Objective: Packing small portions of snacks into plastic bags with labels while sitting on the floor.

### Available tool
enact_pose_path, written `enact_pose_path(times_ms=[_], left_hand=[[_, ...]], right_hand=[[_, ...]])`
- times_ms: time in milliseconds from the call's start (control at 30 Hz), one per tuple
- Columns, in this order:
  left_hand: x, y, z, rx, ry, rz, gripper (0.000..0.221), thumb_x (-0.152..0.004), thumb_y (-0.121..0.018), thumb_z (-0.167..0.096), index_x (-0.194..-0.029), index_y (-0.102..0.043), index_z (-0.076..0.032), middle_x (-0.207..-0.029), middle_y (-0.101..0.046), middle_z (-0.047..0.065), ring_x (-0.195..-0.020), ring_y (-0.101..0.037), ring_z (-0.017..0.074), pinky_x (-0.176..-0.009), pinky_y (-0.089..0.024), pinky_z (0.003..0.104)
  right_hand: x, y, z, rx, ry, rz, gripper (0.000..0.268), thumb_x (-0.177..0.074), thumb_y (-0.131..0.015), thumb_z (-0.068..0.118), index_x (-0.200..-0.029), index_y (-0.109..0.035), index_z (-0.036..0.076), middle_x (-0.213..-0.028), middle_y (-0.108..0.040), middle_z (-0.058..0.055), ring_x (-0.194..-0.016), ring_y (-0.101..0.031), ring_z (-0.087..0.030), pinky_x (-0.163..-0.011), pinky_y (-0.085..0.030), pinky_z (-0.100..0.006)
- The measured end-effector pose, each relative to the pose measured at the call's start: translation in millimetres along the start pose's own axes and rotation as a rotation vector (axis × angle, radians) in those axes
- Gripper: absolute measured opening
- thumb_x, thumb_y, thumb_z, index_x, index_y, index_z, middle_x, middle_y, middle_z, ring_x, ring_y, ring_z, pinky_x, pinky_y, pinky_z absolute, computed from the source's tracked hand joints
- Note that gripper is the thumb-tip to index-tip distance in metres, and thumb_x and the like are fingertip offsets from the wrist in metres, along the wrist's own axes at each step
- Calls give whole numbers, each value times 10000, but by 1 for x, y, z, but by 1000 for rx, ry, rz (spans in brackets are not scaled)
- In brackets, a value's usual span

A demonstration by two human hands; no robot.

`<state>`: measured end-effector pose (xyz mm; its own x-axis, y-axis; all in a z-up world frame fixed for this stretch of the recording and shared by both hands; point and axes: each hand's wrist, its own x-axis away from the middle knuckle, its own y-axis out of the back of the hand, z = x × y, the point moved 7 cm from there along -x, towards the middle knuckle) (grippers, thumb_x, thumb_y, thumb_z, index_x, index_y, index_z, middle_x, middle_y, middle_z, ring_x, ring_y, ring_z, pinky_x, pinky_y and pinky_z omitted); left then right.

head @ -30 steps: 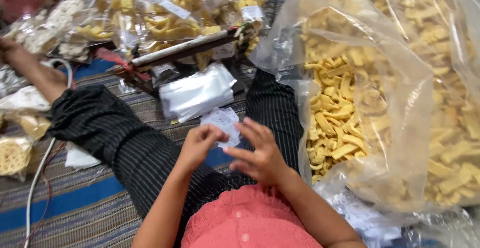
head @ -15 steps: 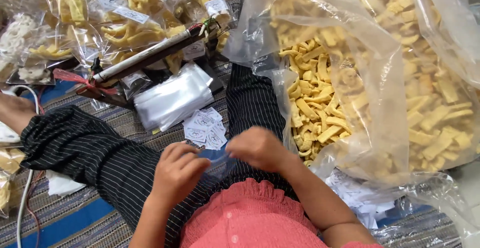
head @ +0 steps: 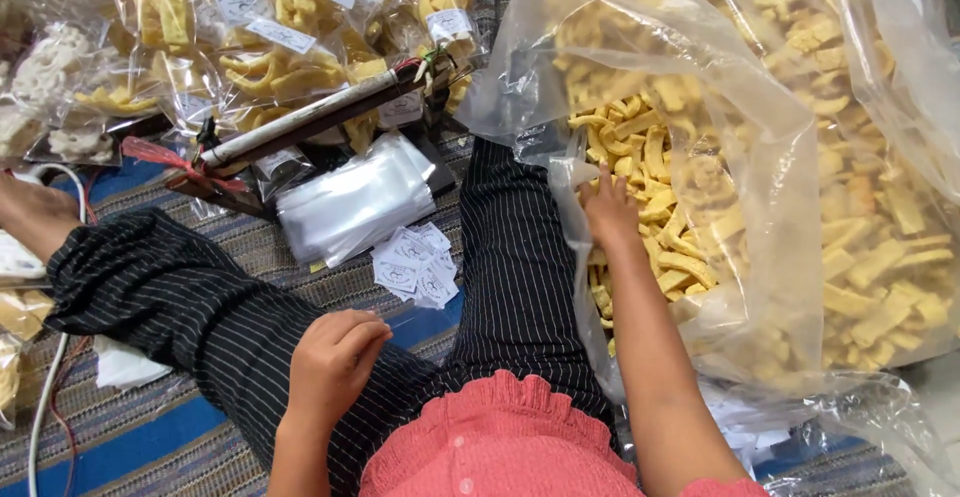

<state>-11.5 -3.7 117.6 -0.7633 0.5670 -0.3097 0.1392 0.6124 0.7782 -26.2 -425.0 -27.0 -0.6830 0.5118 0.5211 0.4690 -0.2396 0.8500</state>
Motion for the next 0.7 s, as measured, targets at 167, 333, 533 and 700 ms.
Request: enact_pose_path(times_ms=[167,333,533,700], left_hand=[[0,3,-1,29,2,-19,106,-755,-801,-76,-850,-754,-69,-951,-766,18,-846,-710,177,-743,-563,300],[2,2,4,40,25,-22,99,-770,-795,-75,-857,-748,-71,-934,-771,10,-839,-714,164,-736,-566,285],[12,7,23,37,69,-76,125,-784,-797,-42,-904,-765,-56,-941,-773,42,-832,-711,171,-742,-579,288],[19,22,32,14,152,-221,113,-810,-808,7,-918,-776,4,-924,-767,94,-805,-689,187,-743,-574,296]], right_hand=[[-46,-35,-32,-292,-167,-103,677,-1055,-218,492,-1652,-188,174,-1542,-386,-250,-1242,-555,-441,-953,-456,-571],[-19,-77,-19,361,42,-36,523,-1008,-500,287,-1502,-456,123,-1581,-407,-206,-1237,-606,-409,-996,-482,-489],[42,-13,-25,171,38,-212,438,-891,-713,263,-1285,-532,201,-1404,-485,-140,-1085,-598,-332,-921,-549,-476],[71,33,-72,-480,-177,-382,525,-836,-781,156,-1317,-586,80,-1484,-481,-76,-857,-634,-207,-811,-572,-401]])
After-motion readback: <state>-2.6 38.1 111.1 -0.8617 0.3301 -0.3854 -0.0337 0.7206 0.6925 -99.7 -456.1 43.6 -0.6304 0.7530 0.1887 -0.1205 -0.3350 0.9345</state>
